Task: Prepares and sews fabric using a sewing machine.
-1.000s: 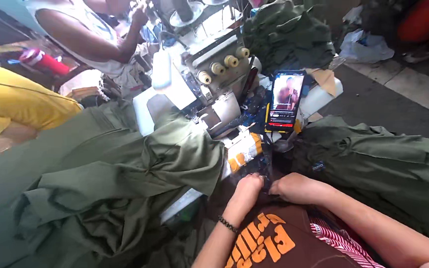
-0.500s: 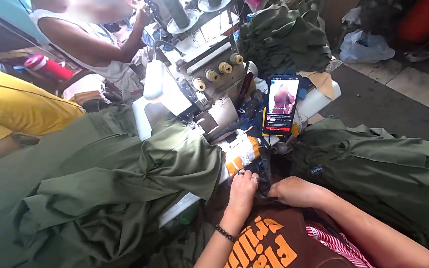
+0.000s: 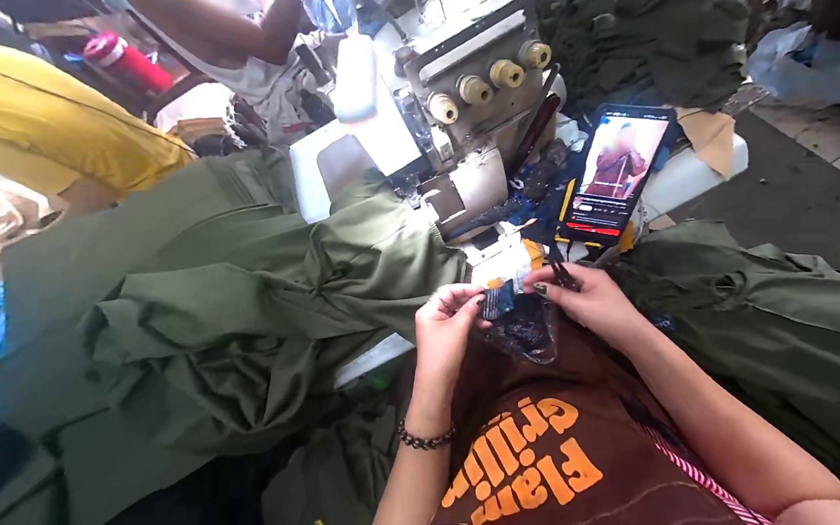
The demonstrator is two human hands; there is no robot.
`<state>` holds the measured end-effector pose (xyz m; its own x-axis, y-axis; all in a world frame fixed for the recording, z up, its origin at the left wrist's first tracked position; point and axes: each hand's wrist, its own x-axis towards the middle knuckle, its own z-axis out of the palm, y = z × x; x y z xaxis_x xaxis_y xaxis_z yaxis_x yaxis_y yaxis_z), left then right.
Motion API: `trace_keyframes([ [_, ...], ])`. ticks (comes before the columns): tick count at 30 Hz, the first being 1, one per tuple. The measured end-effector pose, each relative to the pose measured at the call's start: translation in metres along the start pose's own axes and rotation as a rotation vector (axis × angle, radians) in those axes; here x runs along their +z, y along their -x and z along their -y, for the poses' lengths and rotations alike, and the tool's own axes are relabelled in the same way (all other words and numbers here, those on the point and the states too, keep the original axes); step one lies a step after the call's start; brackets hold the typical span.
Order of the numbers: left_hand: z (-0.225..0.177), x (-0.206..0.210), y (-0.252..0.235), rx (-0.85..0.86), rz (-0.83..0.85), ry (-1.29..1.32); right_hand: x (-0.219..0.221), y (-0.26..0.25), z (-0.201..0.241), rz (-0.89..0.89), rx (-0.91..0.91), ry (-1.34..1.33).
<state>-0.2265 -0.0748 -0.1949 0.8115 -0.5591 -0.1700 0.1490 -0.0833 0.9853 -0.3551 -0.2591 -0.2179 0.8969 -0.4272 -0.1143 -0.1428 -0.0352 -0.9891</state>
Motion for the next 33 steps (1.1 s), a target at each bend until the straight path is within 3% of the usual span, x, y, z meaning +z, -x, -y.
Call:
trace_keyframes([
  [2,-0.002,-0.004,-0.001,-0.035,0.034,0.037,0.007,-0.009,0.01,-0.008,0.019,-0.054],
  [5,-0.001,-0.01,-0.001,0.033,0.138,-0.084,0.012,-0.016,0.016,0.131,-0.086,0.02],
  [7,-0.001,-0.012,-0.001,0.149,0.223,-0.233,0.017,-0.019,0.017,0.222,-0.152,0.162],
  [10,-0.002,-0.005,0.003,0.39,0.19,-0.284,0.024,-0.018,0.024,0.266,-0.073,0.245],
  [13,-0.001,-0.005,0.004,0.668,0.118,-0.456,0.027,-0.019,0.029,0.137,0.066,-0.12],
  [16,0.001,-0.006,0.006,0.793,0.148,-0.647,0.029,-0.017,0.031,0.061,0.239,-0.47],
  [21,0.003,-0.01,0.006,0.649,0.224,-0.348,0.04,-0.009,0.023,0.181,0.288,-0.689],
  [24,-0.002,-0.014,0.01,0.494,0.256,-0.156,0.044,-0.008,0.022,0.138,0.171,-0.47],
  [27,-0.008,-0.014,0.016,0.29,0.179,-0.054,0.046,-0.005,0.025,0.134,0.09,-0.33],
  [33,-0.013,-0.014,0.016,0.194,0.002,-0.161,0.044,-0.006,0.025,0.21,0.017,-0.258],
])
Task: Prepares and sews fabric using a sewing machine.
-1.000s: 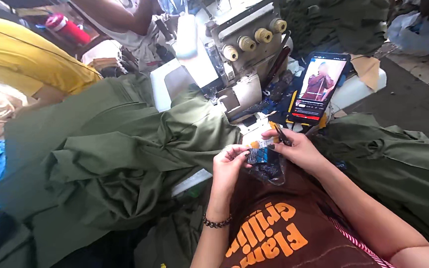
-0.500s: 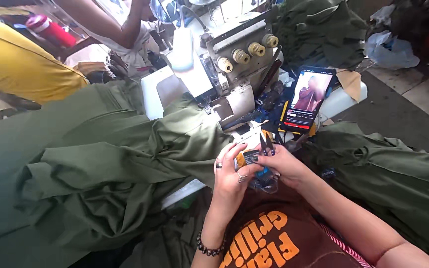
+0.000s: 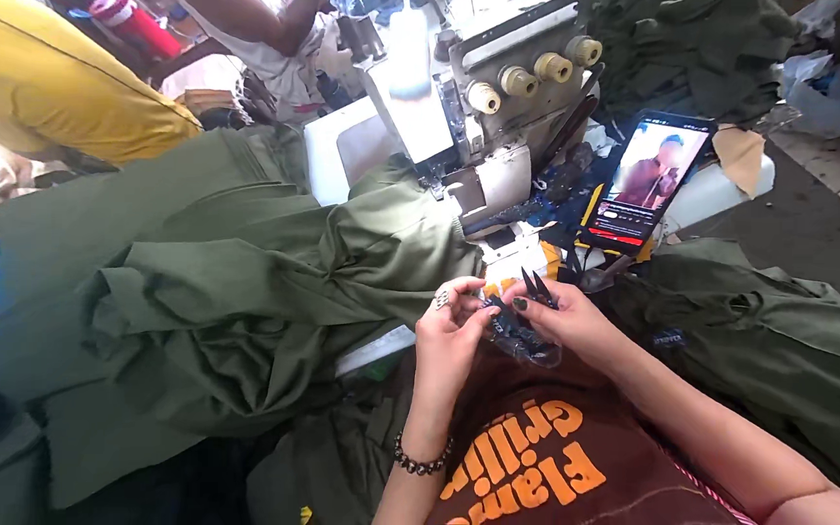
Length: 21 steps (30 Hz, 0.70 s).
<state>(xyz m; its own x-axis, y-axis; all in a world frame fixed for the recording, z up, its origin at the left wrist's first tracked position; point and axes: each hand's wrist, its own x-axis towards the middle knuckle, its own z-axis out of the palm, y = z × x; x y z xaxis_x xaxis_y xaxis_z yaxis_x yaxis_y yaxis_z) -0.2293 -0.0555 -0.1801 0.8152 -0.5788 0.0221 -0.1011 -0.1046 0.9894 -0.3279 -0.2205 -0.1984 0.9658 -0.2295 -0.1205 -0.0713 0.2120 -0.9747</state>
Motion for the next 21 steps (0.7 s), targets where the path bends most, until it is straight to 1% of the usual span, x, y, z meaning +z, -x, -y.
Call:
trace_keyframes([
  [2,0.0,-0.001,0.0,0.015,-0.009,-0.047,-0.002,-0.002,0.0,0.013,-0.033,0.105],
  [4,-0.001,0.001,0.0,0.016,-0.036,0.007,-0.001,-0.005,0.0,-0.034,-0.057,0.144],
  [8,-0.001,0.007,0.002,-0.101,-0.095,0.346,0.01,-0.005,-0.002,-0.209,-0.046,0.022],
  [10,0.001,0.012,0.004,-0.161,-0.172,0.438,0.014,-0.004,-0.004,-0.222,-0.041,-0.019],
  [13,0.001,0.013,0.004,-0.176,-0.253,0.435,0.016,-0.002,-0.008,-0.163,-0.025,0.007],
  [18,-0.001,0.009,0.006,-0.144,-0.258,0.391,0.015,-0.003,-0.005,-0.156,-0.097,0.069],
  [21,0.003,0.01,0.006,-0.138,-0.262,0.398,0.015,-0.003,-0.004,-0.173,-0.097,0.074],
])
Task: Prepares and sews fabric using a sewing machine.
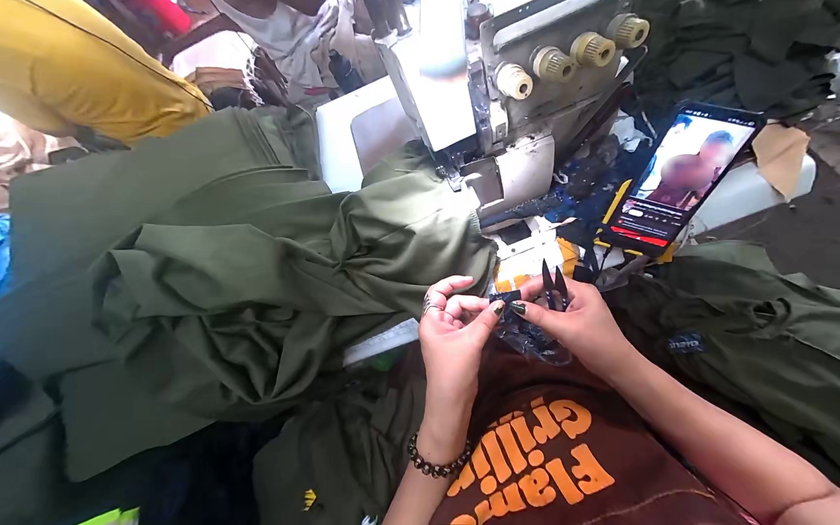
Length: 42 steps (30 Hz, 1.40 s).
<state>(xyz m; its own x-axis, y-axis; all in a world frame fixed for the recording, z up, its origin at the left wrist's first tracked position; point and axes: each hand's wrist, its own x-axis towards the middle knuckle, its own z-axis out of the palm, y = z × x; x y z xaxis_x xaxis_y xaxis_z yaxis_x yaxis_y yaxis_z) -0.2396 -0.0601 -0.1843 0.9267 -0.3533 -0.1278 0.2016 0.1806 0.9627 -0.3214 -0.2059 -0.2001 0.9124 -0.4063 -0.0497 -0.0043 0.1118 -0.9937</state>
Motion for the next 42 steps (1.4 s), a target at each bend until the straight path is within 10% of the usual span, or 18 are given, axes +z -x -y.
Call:
trace_keyframes([
  [19,0.003,0.003,-0.002,0.033,-0.023,-0.017,0.001,-0.006,0.004,-0.007,0.192,-0.129],
  [29,0.006,-0.025,-0.012,1.223,0.214,-1.146,-0.004,-0.034,0.019,0.122,0.449,-0.457],
  [42,-0.058,-0.02,-0.089,1.276,-0.076,-0.914,0.011,-0.077,-0.007,0.005,-0.079,0.227],
])
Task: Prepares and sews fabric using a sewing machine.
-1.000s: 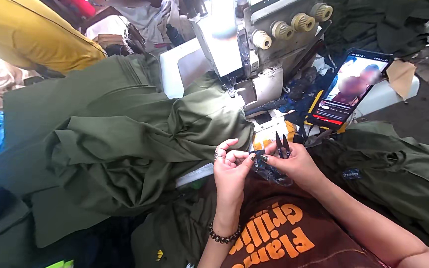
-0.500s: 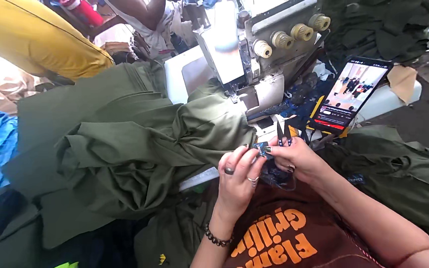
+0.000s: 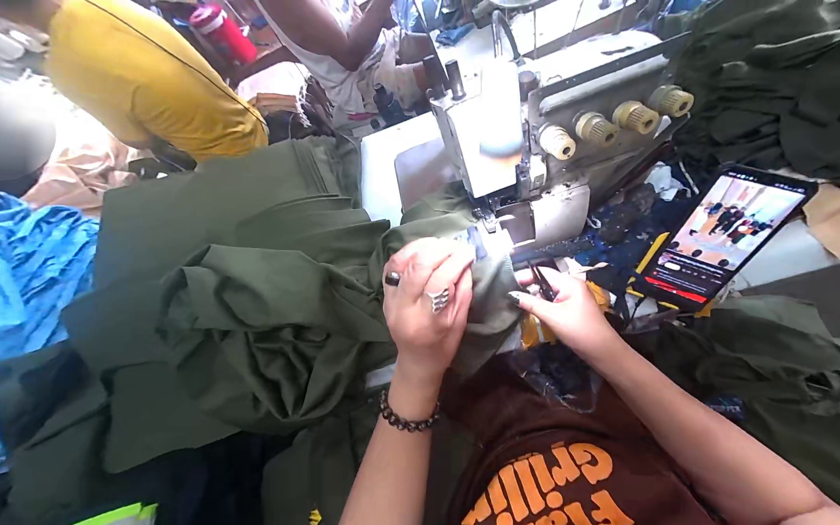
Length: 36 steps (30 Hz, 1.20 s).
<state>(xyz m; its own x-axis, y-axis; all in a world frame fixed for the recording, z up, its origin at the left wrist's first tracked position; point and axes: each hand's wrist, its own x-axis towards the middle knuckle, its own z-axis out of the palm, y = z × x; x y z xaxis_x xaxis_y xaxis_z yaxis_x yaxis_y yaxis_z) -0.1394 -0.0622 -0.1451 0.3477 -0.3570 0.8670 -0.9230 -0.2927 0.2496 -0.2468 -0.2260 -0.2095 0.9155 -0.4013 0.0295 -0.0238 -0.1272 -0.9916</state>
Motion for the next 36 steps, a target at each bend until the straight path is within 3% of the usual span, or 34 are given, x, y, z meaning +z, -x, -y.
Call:
trace_keyframes([
  [3,0.007,0.014,-0.004,0.082,0.078,-0.053,-0.005,0.013,-0.004,0.016,0.06,-0.02],
  [8,0.017,0.024,0.018,0.201,0.383,-0.031,-0.012,0.03,0.002,0.037,0.094,-0.043],
  [20,0.018,0.024,0.015,0.217,0.385,-0.091,-0.006,0.03,-0.002,0.03,0.016,-0.019],
  [29,0.005,0.018,0.014,0.038,0.484,-0.052,-0.002,0.035,-0.006,0.035,-0.054,0.025],
  [36,0.024,0.021,0.01,0.082,0.519,-0.079,0.007,0.02,-0.003,0.004,-0.141,0.114],
])
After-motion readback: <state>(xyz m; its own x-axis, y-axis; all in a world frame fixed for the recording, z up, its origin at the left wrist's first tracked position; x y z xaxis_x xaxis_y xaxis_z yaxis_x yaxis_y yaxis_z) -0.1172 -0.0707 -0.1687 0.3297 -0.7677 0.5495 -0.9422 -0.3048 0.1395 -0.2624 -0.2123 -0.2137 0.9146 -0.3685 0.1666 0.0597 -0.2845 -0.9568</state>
